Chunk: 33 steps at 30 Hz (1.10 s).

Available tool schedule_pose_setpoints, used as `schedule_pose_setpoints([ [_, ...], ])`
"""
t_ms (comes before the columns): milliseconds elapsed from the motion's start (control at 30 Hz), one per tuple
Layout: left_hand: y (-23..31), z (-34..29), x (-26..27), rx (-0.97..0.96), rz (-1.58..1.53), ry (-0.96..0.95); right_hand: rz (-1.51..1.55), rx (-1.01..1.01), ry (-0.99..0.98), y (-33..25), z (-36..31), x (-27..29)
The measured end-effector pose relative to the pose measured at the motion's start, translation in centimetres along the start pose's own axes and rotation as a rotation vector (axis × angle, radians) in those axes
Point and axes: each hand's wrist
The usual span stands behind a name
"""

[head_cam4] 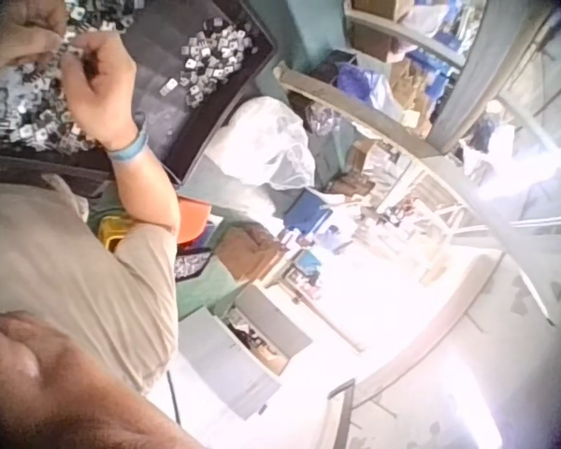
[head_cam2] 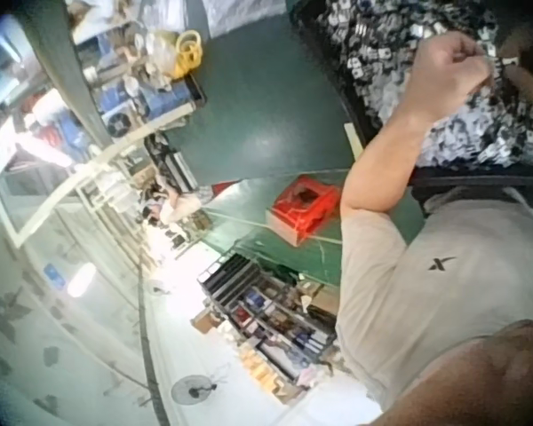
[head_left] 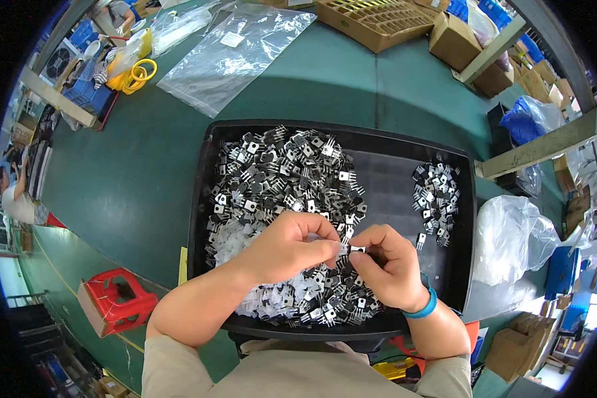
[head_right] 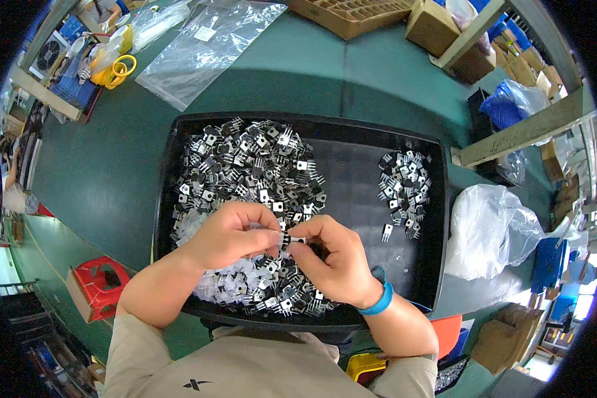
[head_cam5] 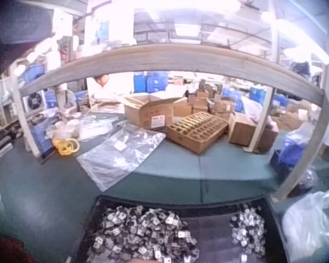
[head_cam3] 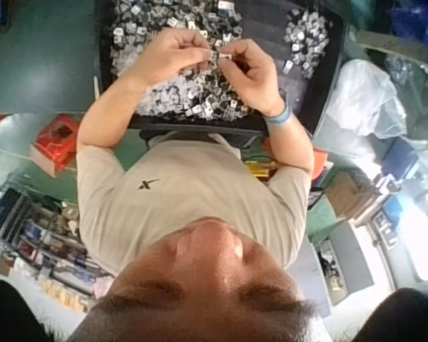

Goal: The person sits at a workstation and repeatedly picks up small black electronic components and white plastic clips from a black tray. They insert the clips into the components by hand and place the assembled units into a separate pile on the right side of the tray. The process is repetitive and involves fine motor manipulation of small parts.

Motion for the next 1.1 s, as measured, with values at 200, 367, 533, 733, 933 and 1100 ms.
schedule_pose_setpoints([
  [200,0.0,-0.1,-0.3,-0.064,0.089,0.015,-0.016,0.053,0.043,1.3,0.0,-0.3],
  [367,0.5,-0.1,-0.1,0.020,0.056,-0.020,0.080,-0.007,-0.037,1.1,0.2,-0.1],
  [533,0.6,-0.2,0.4,-0.009,-0.150,-0.013,0.241,-0.104,0.022,-0.2,0.6,-0.3],
  [733,0.9,-0.3,0.7,-0.061,-0.360,0.009,0.497,-0.248,0.053,1.3,2.2,2.3],
  [933,0.9,-0.1,0.3,-0.168,-0.347,0.033,-0.715,-0.065,-0.185,3.9,2.2,1.8],
  [1100,0.3,0.0,0.3,-0.173,-0.397,0.013,-0.970,-0.198,-0.116,5.0,1.4,0.2],
])
Point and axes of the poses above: each hand's wrist, its own z-axis towards the middle knuckle, its own x-axis out of the back of the hand, y = z × x, and after that the axes turned 4 degrees about z, right-handed
